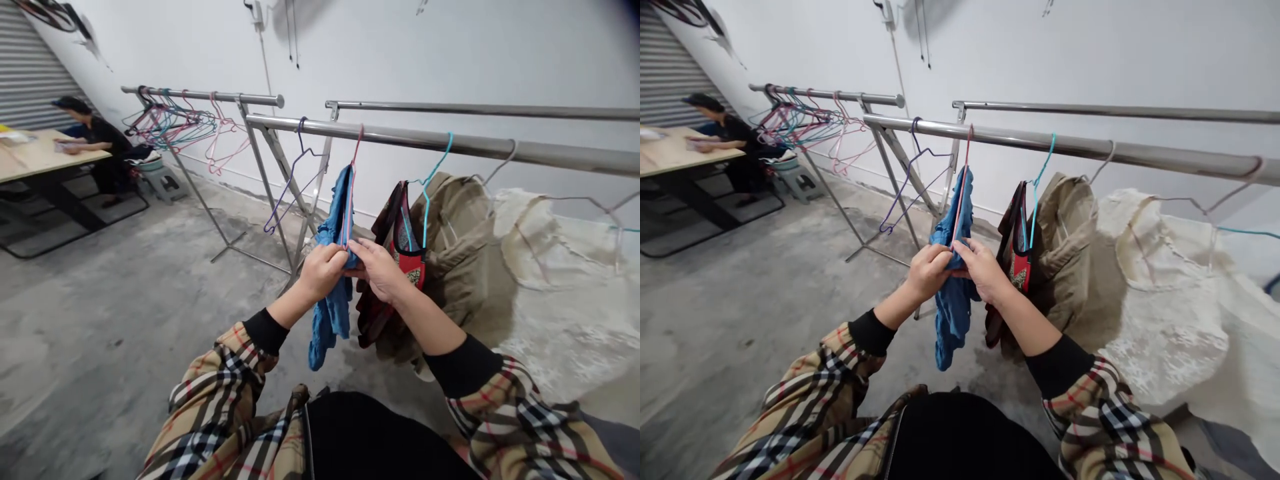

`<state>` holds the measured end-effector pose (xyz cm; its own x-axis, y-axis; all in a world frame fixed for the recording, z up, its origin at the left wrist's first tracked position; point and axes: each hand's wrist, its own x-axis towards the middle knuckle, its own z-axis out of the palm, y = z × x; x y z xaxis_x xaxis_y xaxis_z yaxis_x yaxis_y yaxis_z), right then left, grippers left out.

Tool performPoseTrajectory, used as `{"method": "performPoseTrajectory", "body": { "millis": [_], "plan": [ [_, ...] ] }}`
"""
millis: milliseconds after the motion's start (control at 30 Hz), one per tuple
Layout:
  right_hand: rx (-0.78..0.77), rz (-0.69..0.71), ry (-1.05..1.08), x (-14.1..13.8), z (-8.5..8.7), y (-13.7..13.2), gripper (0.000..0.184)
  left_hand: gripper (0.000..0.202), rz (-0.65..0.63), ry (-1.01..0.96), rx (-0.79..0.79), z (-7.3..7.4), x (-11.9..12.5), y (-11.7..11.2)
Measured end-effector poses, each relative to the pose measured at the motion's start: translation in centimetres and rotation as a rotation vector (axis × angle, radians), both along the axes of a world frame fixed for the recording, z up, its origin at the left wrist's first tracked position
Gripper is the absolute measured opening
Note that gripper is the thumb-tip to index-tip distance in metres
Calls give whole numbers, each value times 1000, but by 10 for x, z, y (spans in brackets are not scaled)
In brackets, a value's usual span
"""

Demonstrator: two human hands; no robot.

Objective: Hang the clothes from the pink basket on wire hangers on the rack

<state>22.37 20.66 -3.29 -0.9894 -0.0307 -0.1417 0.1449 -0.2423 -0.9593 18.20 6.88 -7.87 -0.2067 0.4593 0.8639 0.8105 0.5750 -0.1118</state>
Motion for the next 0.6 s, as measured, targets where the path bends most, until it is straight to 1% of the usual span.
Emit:
{"method": "performPoseTrajectory", "body": {
  "millis": [100,167,200,267,367,433,500,567,600],
  "plan": [
    [-53,-27,-5,-2,-4,-3,28,25,16,-7,-11,0,2,1],
    [-51,-35,12,-5,-6,-5,28,24,8,-40,4,-1,2,2],
    [-40,-38,23,-6,-8,-5,27,22,-8,-84,15,-1,3,2],
    [-17,-56,62,-11,-13,-4,28,17,-52,-234,38,-2,6,0],
    [6,-103,132,-19,-23,0,31,18,-158,-501,83,2,10,-5],
    [34,-122,161,-22,-30,3,32,21,-268,-655,131,7,12,-9],
    [91,-105,193,-23,-36,5,33,23,-386,-787,201,12,12,-11],
    [133,-50,242,-22,-40,5,36,21,-456,-858,277,18,12,-11],
    [137,-22,252,-20,-41,5,37,19,-466,-853,313,20,12,-10]
  ]
}}
